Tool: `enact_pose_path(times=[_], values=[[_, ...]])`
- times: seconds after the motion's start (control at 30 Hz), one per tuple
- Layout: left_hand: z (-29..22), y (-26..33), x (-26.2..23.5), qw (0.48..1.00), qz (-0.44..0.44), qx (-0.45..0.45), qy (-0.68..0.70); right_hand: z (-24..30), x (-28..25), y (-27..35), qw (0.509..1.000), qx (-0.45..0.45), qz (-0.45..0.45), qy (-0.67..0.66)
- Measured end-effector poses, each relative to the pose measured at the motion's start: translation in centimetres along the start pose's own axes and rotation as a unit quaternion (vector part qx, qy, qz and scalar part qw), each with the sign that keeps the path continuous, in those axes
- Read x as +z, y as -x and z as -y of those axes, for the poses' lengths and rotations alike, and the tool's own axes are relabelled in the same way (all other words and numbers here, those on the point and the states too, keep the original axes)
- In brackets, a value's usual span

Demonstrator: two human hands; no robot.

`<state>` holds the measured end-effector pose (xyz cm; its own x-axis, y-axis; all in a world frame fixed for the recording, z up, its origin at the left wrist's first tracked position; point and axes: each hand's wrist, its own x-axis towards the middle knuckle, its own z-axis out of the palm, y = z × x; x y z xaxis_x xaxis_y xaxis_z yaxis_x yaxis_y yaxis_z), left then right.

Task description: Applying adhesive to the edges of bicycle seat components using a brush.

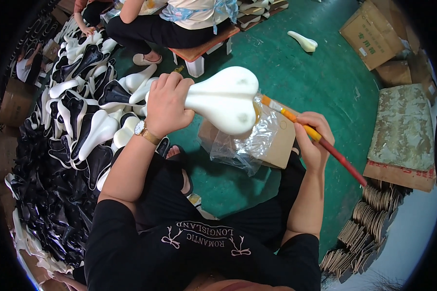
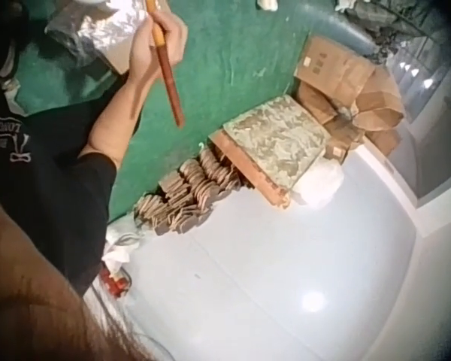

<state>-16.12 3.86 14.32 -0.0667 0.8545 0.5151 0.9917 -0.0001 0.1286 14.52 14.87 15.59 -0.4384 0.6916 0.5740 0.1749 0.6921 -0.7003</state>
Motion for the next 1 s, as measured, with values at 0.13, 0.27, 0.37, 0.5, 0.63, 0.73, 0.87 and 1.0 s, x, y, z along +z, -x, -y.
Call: enact_pose_path(times=[0.13,0.27,0.37,0.5,0.63,0.73,0.87,1.0], values=[[-0.1,-0.4,-0.1,1.000,-0.017,0.003,0.002,2.2,1.8,0.2,0.992,0.020,0.051,-0.113],[-0.6,-0.7,-0.4,0.999,0.001,0.012,-0.030,-0.8,-1.6,0.4,0.996,0.029,0.055,0.067],[-0.5,-0.6,0.4,1.000,0.011,-0.023,0.010,-1.3,-4.0,0.6,0.999,0.035,-0.037,0.014],[1.2,-2.9,4.6,0.981,0.070,-0.113,0.140,-0.9,-6.2,0.9,0.978,0.095,-0.178,-0.058],[-4.3,-14.5,2.5,0.884,0.084,-0.078,0.454,-2.8,-7.9,1.7,0.955,0.159,-0.243,-0.062],[-2.7,-17.6,-0.3,0.920,-0.020,0.021,0.392,-3.3,-7.7,1.9,0.952,0.160,-0.241,-0.096],[7.2,-11.9,1.1,0.917,0.057,-0.110,0.378,-2.7,-7.0,1.6,0.971,0.144,-0.186,-0.033],[18.8,2.8,7.2,0.916,0.139,-0.310,0.212,-3.4,-5.7,1.3,0.973,0.157,-0.153,-0.066]])
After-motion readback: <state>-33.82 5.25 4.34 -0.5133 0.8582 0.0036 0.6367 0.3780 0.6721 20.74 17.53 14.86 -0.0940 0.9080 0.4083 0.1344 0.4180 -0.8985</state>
